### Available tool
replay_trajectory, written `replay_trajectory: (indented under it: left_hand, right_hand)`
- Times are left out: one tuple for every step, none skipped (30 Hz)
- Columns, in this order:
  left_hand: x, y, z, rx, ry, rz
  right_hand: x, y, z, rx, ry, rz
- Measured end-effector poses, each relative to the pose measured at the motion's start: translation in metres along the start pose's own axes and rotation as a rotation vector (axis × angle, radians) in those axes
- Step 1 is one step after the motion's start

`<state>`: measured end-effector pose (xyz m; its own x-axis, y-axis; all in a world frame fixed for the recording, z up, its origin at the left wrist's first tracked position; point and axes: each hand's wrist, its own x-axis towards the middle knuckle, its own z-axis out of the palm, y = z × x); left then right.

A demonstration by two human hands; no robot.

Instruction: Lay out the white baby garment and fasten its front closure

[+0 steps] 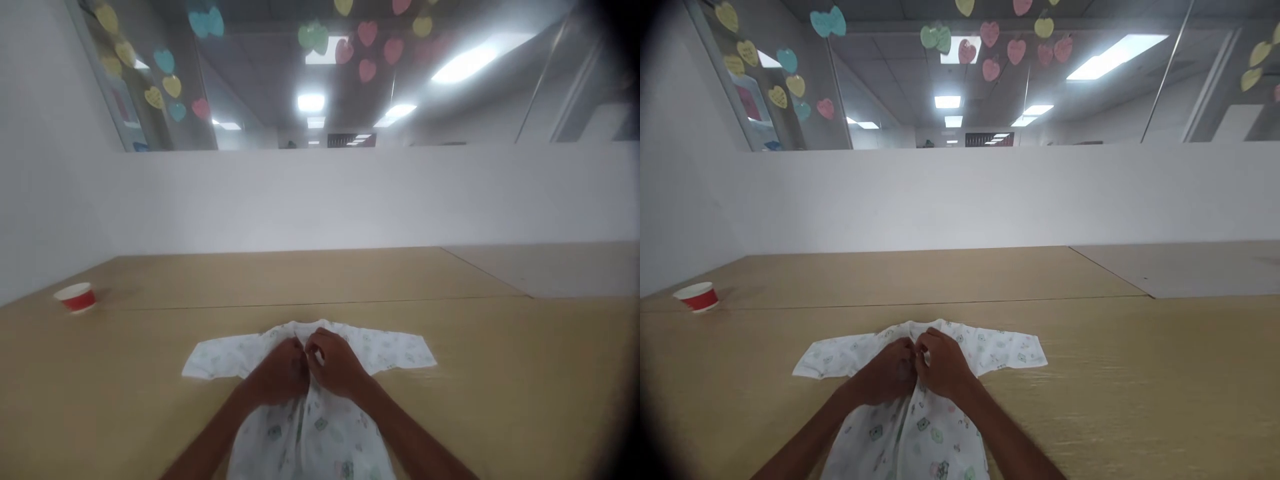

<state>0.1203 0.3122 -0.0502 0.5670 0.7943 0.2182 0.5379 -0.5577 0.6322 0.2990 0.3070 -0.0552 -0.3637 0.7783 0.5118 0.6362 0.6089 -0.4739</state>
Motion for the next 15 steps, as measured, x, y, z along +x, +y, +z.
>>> replay_trajectory:
  left_hand:
    - [-0.001, -0.002, 0.005, 0.011, 0.037, -0.018]
    - [-0.001, -0.006, 0.011, 0.022, 0.075, -0.029]
    - [-0.001, -0.010, 0.016, 0.027, 0.111, -0.026]
    - [-0.001, -0.014, 0.021, 0.027, 0.137, -0.013]
    - [-0.002, -0.018, 0.024, 0.024, 0.148, 0.006]
    - [-0.002, -0.021, 0.027, 0.011, 0.153, 0.026]
    - [-0.002, -0.022, 0.029, -0.009, 0.155, 0.040]
    - [-0.002, -0.022, 0.029, -0.034, 0.150, 0.044]
    - [-0.002, -0.022, 0.028, -0.055, 0.139, 0.034]
    - [-0.003, -0.020, 0.026, -0.077, 0.122, 0.016]
    - [-0.003, -0.018, 0.023, -0.101, 0.098, -0.002]
    - [-0.003, -0.016, 0.020, -0.124, 0.075, -0.023]
    - [-0.003, -0.014, 0.017, -0.143, 0.050, -0.039]
    - [-0.003, -0.012, 0.015, -0.161, 0.030, -0.047]
    - [-0.002, -0.010, 0.013, -0.173, 0.012, -0.048]
  right_hand:
    - [-0.005, -0.001, -0.002, 0.031, -0.030, 0.019]
    - [-0.012, 0.000, -0.003, 0.059, -0.057, 0.031]
    - [-0.018, 0.001, -0.004, 0.095, -0.079, 0.047]
    - [-0.024, 0.003, -0.004, 0.136, -0.100, 0.067]
    - [-0.029, 0.005, -0.003, 0.177, -0.107, 0.095]
    - [-0.033, 0.007, -0.002, 0.214, -0.107, 0.125]
    - [-0.036, 0.008, -0.002, 0.236, -0.102, 0.146]
    - [-0.038, 0.009, -0.001, 0.237, -0.091, 0.156]
    - [-0.039, 0.009, 0.000, 0.222, -0.083, 0.154]
    - [-0.039, 0.008, 0.000, 0.208, -0.079, 0.145]
    - [-0.038, 0.008, 0.000, 0.202, -0.077, 0.136]
    - [-0.038, 0.007, 0.000, 0.198, -0.078, 0.129]
    - [-0.038, 0.006, -0.001, 0.189, -0.077, 0.126]
    - [-0.038, 0.006, -0.002, 0.174, -0.078, 0.124]
    - [-0.038, 0.005, -0.003, 0.150, -0.083, 0.114]
